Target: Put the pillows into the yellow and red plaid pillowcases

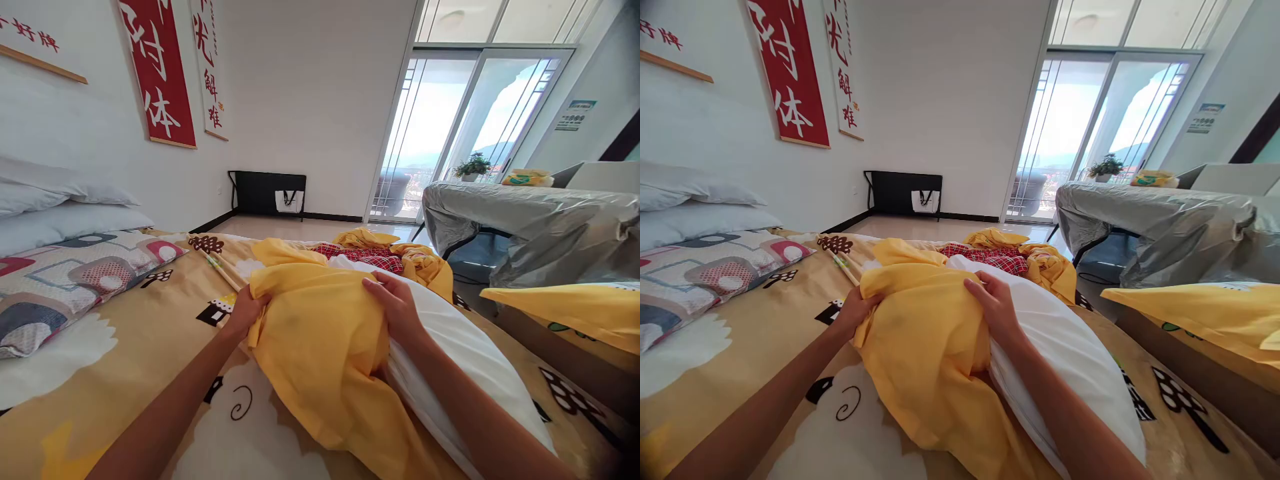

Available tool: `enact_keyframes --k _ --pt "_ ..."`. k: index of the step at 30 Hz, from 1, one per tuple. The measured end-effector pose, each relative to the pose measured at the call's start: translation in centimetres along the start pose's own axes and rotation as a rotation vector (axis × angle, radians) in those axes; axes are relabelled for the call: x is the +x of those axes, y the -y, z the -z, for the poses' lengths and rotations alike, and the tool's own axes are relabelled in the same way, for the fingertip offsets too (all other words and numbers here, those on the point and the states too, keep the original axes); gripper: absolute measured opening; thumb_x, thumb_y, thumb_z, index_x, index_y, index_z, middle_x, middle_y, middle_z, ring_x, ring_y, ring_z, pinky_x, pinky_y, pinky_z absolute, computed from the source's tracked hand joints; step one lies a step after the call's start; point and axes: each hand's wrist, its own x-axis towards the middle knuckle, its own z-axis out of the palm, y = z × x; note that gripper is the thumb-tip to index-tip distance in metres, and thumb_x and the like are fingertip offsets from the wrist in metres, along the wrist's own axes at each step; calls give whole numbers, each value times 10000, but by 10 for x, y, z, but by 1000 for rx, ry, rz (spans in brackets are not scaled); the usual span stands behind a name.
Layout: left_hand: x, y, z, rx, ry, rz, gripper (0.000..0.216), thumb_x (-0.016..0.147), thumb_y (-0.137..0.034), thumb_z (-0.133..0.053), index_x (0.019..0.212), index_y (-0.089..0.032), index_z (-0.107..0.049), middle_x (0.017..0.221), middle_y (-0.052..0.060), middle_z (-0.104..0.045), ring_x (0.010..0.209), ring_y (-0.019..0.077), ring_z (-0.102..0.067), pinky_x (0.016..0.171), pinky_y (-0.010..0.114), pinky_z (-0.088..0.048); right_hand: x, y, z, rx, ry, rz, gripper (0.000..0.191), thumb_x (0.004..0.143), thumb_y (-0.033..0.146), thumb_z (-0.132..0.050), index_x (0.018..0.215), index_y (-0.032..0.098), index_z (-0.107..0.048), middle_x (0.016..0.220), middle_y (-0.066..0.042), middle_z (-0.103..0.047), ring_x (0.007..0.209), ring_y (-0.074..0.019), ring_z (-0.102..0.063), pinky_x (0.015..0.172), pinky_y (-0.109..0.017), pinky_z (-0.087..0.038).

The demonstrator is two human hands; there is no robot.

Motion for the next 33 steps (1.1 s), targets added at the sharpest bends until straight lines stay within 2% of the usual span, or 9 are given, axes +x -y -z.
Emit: enact_keyframes --k 3,6,10,14,17,23,25,28,33 --pt "45 -27 -8 -29 -77 -168 555 570 -443 -749 1027 -160 -612 1110 90 -681 1056 282 -608 881 364 -503 7 5 21 -74 -131 137 300 711 489 -674 737 220 -543 604 38 -569 517 -127 -501 478 -229 -374" --pt "73 -26 -4 -67 -90 -183 625 543 -458 -769 1074 -183 -588 1145 68 -663 1088 263 -590 918 347 -478 19 -20 28 -437 -92 153 274 794 468 -575 702 217 -512 574 40 -515 534 -128 -463 490 -229 -320" --pt "75 29 31 -74 51 87 612 419 -452 -833 908 -168 -599 915 89 -713 871 277 -670 777 382 -538 34 -89 4 -1066 184 70 246 877 301 -437 654 202 -465 600 19 -543 595 -132 -489 556 -232 -311" --pt "60 83 81 -62 258 375 474 486 -544 -785 744 -180 -626 739 88 -711 731 273 -688 669 374 -562 40 -127 -27 -1200 253 82 205 910 273 -413 761 190 -526 708 -18 -635 683 -157 -565 632 -247 -320" --pt "56 93 96 -43 365 482 443 505 -522 -797 710 -159 -649 682 85 -712 678 270 -681 587 346 -554 43 -114 -31 -1369 281 77 225 933 276 -379 843 185 -564 778 -48 -673 746 -185 -607 652 -264 -313" --pt "57 67 73 -135 370 423 437 442 -314 -862 779 -122 -660 729 67 -731 608 206 -659 534 268 -521 35 -31 -57 -1681 342 -47 188 883 241 -454 853 165 -622 926 -126 -681 870 -239 -625 685 -300 -343" --pt "53 51 65 -194 352 385 439 489 -323 -848 831 -123 -659 761 69 -732 642 208 -670 562 269 -530 30 -4 -87 -1691 253 92 184 881 260 -486 909 150 -632 1002 -146 -660 946 -253 -603 725 -310 -349" --pt "45 29 56 -271 336 335 443 549 -348 -826 897 -132 -659 787 71 -731 674 213 -681 595 270 -537 28 11 -132 -1445 269 218 232 919 258 -421 867 169 -630 882 -94 -676 808 -192 -607 662 -285 -328" --pt "38 19 51 -451 301 320 386 608 -346 -802 885 -110 -673 773 102 -732 652 231 -690 600 292 -549 39 -42 -148 -922 380 258 148 865 214 -515 746 179 -596 776 -23 -669 696 -132 -559 618 -234 -330"
